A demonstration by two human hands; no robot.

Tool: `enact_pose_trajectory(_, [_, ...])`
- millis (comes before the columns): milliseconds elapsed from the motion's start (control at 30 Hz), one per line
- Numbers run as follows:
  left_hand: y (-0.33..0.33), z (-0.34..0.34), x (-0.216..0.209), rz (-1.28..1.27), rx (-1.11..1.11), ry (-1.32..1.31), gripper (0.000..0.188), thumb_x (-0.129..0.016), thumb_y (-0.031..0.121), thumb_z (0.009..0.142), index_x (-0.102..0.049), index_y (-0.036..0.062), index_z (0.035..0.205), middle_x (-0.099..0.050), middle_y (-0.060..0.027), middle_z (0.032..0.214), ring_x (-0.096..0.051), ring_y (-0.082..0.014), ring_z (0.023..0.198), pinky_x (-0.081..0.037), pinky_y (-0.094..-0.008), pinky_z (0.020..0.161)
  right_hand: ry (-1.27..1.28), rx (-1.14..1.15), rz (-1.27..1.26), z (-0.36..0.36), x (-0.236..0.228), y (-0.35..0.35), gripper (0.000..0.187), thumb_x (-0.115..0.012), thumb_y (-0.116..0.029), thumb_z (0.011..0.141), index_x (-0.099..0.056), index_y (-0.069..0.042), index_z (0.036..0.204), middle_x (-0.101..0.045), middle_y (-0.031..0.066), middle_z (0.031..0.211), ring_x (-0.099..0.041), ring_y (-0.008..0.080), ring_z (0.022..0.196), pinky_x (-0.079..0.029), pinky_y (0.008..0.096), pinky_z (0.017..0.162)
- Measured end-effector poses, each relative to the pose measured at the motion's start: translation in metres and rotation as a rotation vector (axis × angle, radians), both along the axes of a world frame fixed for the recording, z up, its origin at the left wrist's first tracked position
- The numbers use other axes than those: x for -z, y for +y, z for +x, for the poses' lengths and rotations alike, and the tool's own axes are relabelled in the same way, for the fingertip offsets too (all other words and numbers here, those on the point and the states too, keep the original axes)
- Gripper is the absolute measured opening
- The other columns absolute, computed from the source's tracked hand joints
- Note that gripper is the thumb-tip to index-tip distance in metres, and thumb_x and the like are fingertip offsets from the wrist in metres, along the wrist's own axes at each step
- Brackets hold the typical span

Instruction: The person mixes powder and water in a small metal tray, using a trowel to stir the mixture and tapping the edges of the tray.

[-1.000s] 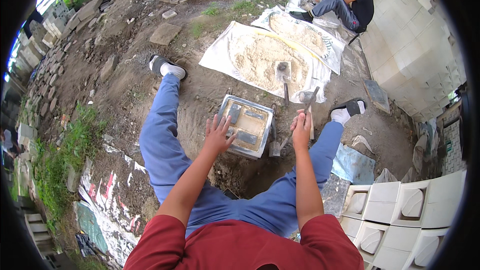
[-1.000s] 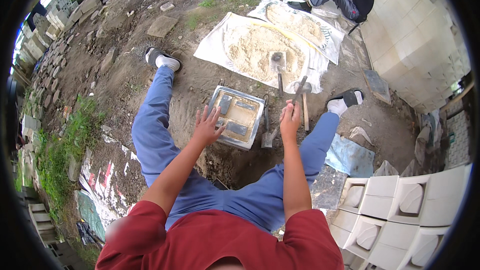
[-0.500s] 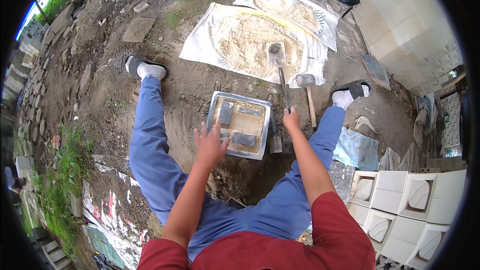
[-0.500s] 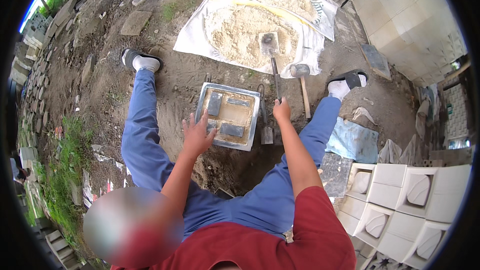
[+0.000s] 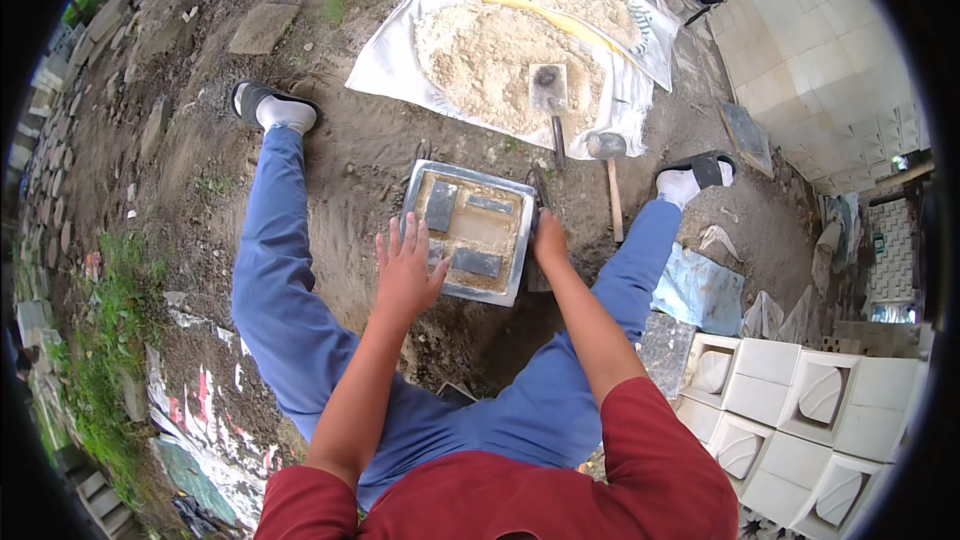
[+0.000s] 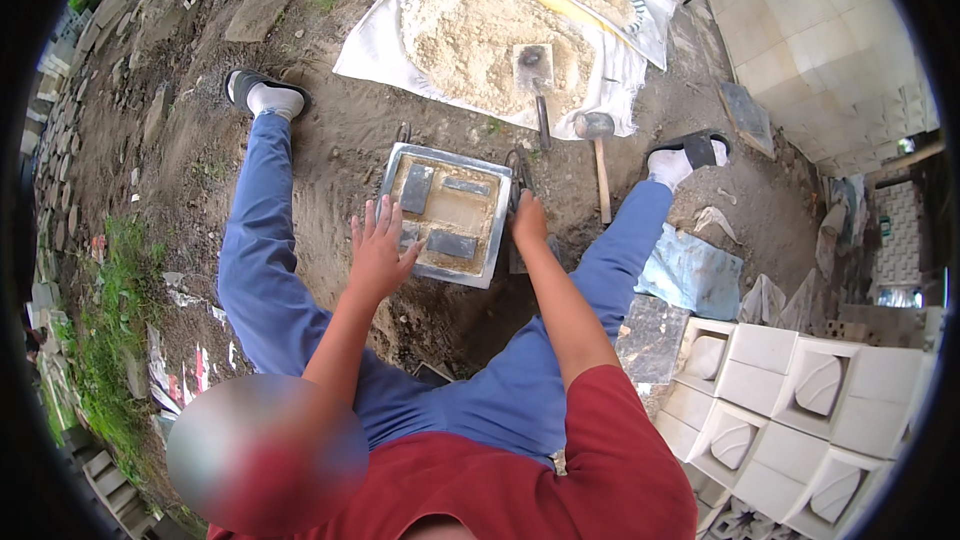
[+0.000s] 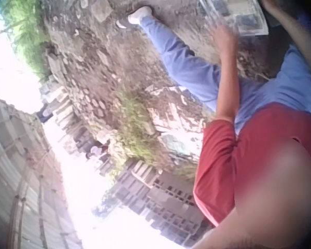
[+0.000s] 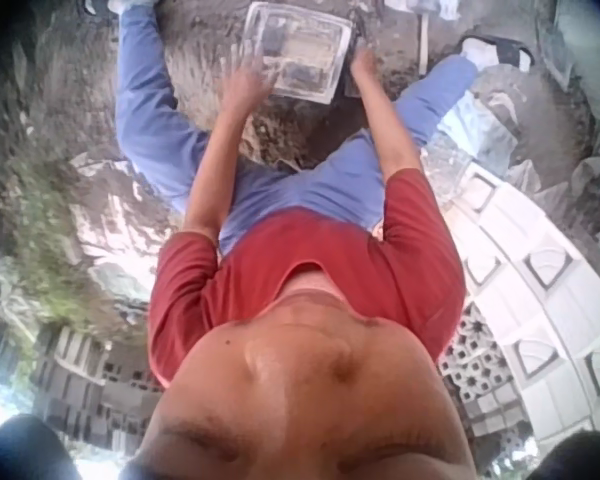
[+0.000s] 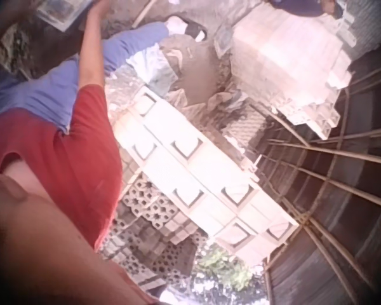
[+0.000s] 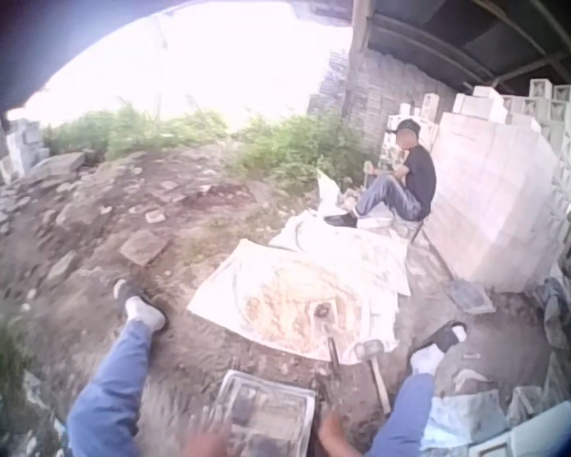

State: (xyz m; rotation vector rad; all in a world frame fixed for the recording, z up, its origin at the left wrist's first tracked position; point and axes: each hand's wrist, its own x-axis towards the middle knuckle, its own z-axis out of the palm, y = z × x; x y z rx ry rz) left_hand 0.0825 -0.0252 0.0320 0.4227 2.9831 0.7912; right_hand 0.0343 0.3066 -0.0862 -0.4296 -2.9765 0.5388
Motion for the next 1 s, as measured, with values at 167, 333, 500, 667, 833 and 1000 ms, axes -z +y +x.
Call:
enact_pose_trajectory(167, [-0.009,0.018,-0.005,-0.167,-0.077,-0.217,0.088,-0.063,0.056,0.092,-0.033,0.0075,0.16,-0.006,-0.0273,0.169,-0.004,-0.0466,0.157,-0.006,-0.0635,0.123,-0.12,0.166,-0.081,0.007,-0.001,0.01,0.044,-0.073,-0.019,0.082,-0.052,0.003,0.114,-0.067,0.0323,0.104,-0.065,0.0508,0.101,-0.052,0.0551,0.087])
enact_pose_trajectory(333, [-0.021,0.038,0.011,-0.215,-0.082,-0.224,0.091,-0.051,0.07,0.094,-0.027,0.0166,0.164,-0.002,-0.0247,0.171,0.001,-0.044,0.158,-0.004,-0.0622,0.123,-0.051,0.484,-1.01,0.036,-0.051,0.006,0.032,-0.07,-0.032,0.094,-0.054,-0.005,0.085,-0.057,0.0056,0.07,-0.057,0.0197,0.053,-0.048,0.0399,0.055])
enact_pose_trajectory(500, [-0.022,0.044,0.023,-0.212,-0.092,-0.17,0.086,-0.047,0.071,0.095,-0.027,0.0216,0.164,0.001,-0.023,0.171,0.006,-0.0415,0.158,0.003,-0.0605,0.123,0.162,0.427,-1.23,0.068,-0.096,-0.028,0.042,-0.067,-0.039,0.099,-0.045,-0.015,0.073,-0.038,-0.0043,0.057,-0.037,0.0107,0.044,-0.033,0.0316,0.044])
enact_pose_trajectory(667, [-0.024,0.05,0.018,-0.209,-0.109,-0.153,0.075,-0.047,0.063,0.099,-0.036,0.023,0.161,-0.002,-0.0222,0.171,0.004,-0.0395,0.159,0.003,-0.0613,0.123,0.528,0.162,-1.376,0.066,-0.189,-0.057,0.051,-0.062,-0.034,0.105,-0.036,-0.017,0.064,-0.033,-0.0064,0.055,-0.027,0.0064,0.045,-0.023,0.0283,0.044])
enact_pose_trajectory(833, [-0.025,0.032,0.008,-0.198,-0.132,-0.194,0.066,-0.051,0.057,0.099,-0.045,0.0248,0.156,-0.002,-0.0227,0.171,0.004,-0.0411,0.158,-0.001,-0.0623,0.123,0.55,-0.155,-1.406,0.043,-0.26,-0.092,0.052,-0.057,-0.032,0.107,-0.032,-0.016,0.064,-0.027,-0.0032,0.052,-0.025,0.0116,0.045,-0.026,0.0328,0.046])
enact_pose_trajectory(1000, [-0.023,0.022,-0.021,-0.229,-0.035,-0.328,0.068,-0.054,0.055,0.097,-0.043,0.0247,0.157,-0.001,-0.0247,0.171,0.004,-0.0422,0.158,-0.004,-0.0629,0.123,0.421,-0.349,-1.484,0.021,-0.243,-0.109,0.05,-0.055,-0.028,0.106,-0.036,-0.014,0.063,-0.031,-0.0014,0.052,-0.028,0.0125,0.043,-0.027,0.0321,0.045])
